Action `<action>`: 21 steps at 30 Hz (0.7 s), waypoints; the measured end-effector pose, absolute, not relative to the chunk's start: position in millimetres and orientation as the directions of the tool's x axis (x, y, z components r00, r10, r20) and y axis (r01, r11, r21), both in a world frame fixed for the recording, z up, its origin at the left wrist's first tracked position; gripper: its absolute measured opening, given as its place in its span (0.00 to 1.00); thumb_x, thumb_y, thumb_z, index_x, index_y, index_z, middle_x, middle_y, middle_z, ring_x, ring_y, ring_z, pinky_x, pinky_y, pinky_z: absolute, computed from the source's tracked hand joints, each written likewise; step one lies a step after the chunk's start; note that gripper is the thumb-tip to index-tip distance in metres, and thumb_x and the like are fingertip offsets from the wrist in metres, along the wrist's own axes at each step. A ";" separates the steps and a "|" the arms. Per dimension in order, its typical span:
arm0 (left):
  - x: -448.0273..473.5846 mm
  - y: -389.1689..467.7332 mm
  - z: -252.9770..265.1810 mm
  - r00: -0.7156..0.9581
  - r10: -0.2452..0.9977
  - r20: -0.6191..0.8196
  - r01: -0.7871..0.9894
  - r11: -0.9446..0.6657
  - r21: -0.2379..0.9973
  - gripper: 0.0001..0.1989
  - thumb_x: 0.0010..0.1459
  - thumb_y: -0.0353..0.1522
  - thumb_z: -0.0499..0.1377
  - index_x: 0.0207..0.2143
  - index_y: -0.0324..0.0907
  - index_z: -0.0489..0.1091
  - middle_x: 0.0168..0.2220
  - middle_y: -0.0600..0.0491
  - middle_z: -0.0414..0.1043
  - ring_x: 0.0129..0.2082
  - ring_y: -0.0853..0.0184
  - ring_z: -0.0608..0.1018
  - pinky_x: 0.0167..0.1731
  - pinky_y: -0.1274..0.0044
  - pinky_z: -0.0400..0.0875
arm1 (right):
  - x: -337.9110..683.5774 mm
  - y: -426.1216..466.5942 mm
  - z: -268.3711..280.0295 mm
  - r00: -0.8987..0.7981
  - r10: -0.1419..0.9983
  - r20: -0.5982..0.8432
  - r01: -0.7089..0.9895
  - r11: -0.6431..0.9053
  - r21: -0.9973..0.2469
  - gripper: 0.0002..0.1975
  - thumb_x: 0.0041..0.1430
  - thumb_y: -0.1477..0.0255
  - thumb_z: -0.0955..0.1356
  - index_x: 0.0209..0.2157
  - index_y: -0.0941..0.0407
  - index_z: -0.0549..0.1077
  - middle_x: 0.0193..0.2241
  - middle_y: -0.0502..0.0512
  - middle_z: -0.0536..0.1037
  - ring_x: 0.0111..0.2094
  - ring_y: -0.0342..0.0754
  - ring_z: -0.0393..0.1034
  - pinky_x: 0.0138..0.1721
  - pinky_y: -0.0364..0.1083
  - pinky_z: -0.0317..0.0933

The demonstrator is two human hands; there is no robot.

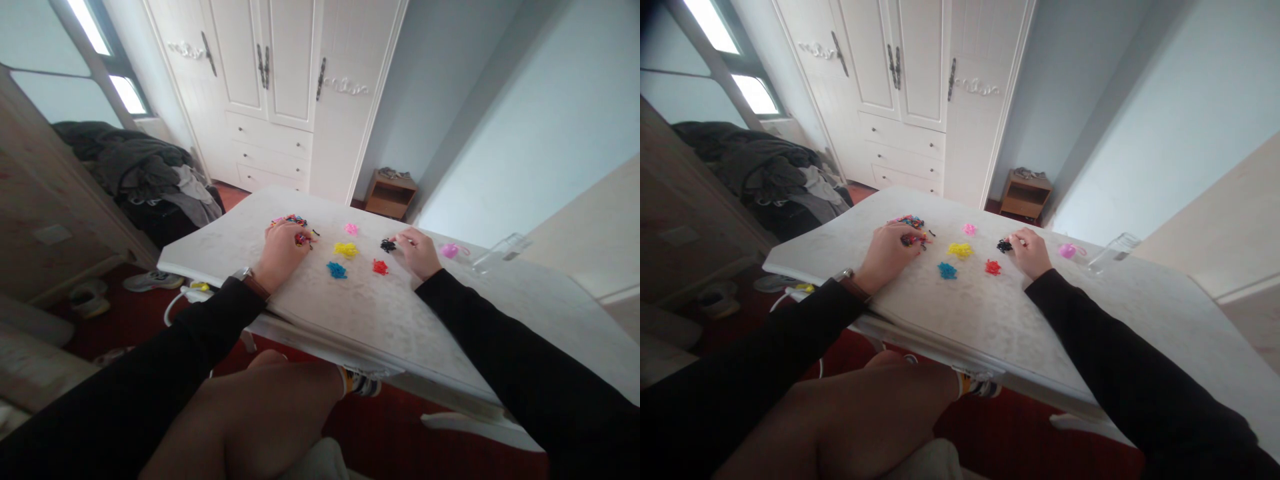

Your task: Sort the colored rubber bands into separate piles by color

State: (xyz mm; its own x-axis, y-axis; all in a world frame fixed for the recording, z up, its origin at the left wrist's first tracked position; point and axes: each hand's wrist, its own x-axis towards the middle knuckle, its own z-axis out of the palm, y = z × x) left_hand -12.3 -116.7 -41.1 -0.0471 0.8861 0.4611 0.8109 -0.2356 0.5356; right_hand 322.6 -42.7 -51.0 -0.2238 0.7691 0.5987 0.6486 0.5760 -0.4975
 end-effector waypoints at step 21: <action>-9.3 -121.5 -36.9 -0.122 0.920 0.371 0.867 -0.084 0.492 0.13 0.58 0.27 0.64 0.43 0.44 0.85 0.47 0.49 0.86 0.56 0.51 0.80 0.58 0.62 0.70 | 322.7 -42.3 -53.4 -0.243 0.783 0.573 0.647 0.571 -0.506 0.14 0.64 0.65 0.65 0.29 0.53 0.80 0.34 0.57 0.82 0.39 0.55 0.77 0.44 0.53 0.67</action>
State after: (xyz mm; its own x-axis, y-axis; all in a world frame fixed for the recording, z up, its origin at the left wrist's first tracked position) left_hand -9.3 -121.5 -36.9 -0.1219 0.9205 0.3714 0.8668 -0.0836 0.4916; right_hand 322.7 -42.3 -53.4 -0.2428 0.7831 0.5726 0.6467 0.5706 -0.5062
